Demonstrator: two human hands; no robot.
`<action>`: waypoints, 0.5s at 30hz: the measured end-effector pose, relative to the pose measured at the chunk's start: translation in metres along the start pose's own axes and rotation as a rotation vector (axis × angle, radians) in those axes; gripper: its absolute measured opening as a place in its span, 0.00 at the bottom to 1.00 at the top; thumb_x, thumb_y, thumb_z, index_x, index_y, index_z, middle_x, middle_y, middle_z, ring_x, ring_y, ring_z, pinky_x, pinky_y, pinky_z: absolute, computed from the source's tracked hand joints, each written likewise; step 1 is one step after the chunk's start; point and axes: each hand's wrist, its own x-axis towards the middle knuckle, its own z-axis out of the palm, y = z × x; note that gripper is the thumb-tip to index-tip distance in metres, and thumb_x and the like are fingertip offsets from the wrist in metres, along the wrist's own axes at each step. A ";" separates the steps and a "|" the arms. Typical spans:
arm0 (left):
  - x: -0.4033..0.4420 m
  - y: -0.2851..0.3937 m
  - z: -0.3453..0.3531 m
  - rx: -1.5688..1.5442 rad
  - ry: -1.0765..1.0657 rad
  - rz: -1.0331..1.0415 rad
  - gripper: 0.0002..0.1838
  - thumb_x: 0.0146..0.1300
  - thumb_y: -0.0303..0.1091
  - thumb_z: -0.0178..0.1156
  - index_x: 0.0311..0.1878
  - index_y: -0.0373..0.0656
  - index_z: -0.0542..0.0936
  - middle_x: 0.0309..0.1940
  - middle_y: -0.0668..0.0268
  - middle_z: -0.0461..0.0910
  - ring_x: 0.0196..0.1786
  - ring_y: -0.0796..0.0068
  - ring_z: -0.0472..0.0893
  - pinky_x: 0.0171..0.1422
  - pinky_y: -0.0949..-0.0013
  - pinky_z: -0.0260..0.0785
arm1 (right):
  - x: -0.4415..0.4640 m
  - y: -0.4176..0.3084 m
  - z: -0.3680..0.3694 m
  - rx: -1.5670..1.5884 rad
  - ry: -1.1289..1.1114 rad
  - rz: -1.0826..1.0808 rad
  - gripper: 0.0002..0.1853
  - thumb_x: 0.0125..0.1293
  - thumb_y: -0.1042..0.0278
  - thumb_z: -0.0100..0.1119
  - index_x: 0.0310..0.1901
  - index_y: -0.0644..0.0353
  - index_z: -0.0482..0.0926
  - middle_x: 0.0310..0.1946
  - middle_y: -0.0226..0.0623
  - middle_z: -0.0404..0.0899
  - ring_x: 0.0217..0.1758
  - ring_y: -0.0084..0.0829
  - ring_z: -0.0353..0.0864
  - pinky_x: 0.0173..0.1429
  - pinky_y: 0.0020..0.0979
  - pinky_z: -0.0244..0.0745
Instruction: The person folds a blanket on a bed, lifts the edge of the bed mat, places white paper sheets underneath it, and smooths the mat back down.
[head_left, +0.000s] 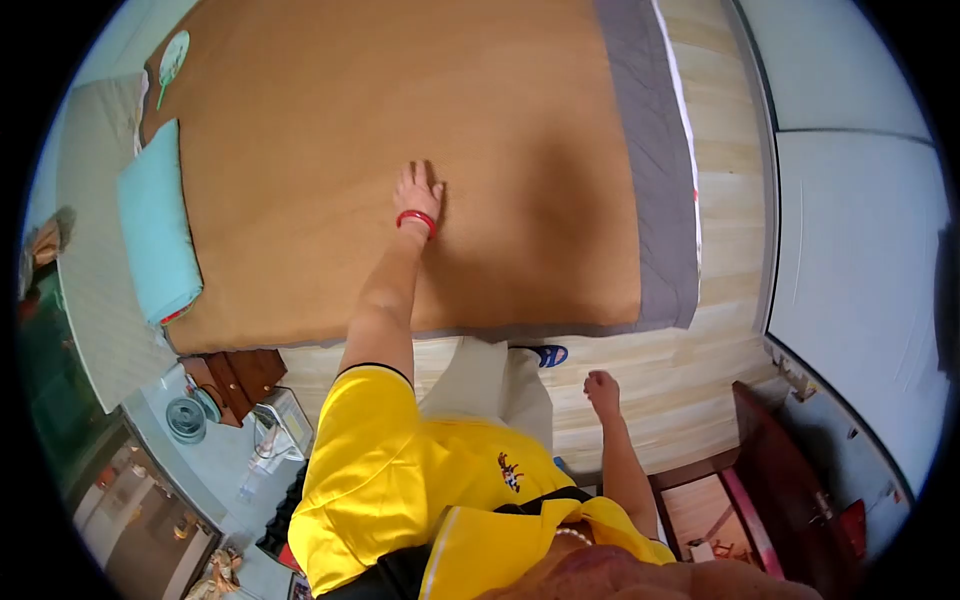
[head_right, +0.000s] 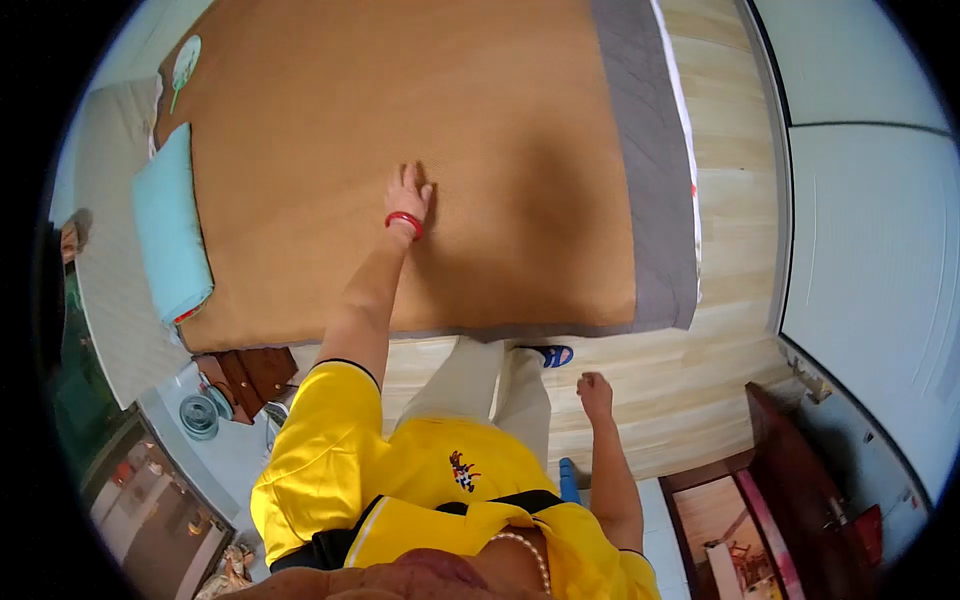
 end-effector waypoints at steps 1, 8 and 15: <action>0.013 -0.010 -0.002 -0.014 -0.010 -0.017 0.31 0.56 0.45 0.54 0.62 0.47 0.59 0.63 0.55 0.54 0.65 0.54 0.54 0.65 0.54 0.50 | 0.026 -0.007 0.003 -0.096 0.028 -0.071 0.14 0.54 0.64 0.51 0.38 0.65 0.75 0.25 0.43 0.78 0.29 0.36 0.78 0.38 0.33 0.72; 0.036 -0.062 0.037 0.245 0.048 -0.188 0.35 0.60 0.57 0.42 0.66 0.47 0.53 0.67 0.56 0.45 0.70 0.59 0.43 0.67 0.45 0.36 | 0.123 -0.243 0.013 -0.353 0.082 -0.508 0.10 0.57 0.68 0.53 0.37 0.64 0.74 0.31 0.48 0.76 0.35 0.44 0.77 0.39 0.39 0.71; 0.034 -0.066 0.042 0.098 0.057 -0.160 0.35 0.59 0.53 0.45 0.65 0.44 0.54 0.67 0.52 0.42 0.70 0.57 0.41 0.68 0.44 0.29 | 0.211 -0.422 0.117 -0.888 0.073 -0.880 0.26 0.61 0.59 0.48 0.58 0.64 0.61 0.60 0.45 0.57 0.64 0.41 0.56 0.64 0.34 0.56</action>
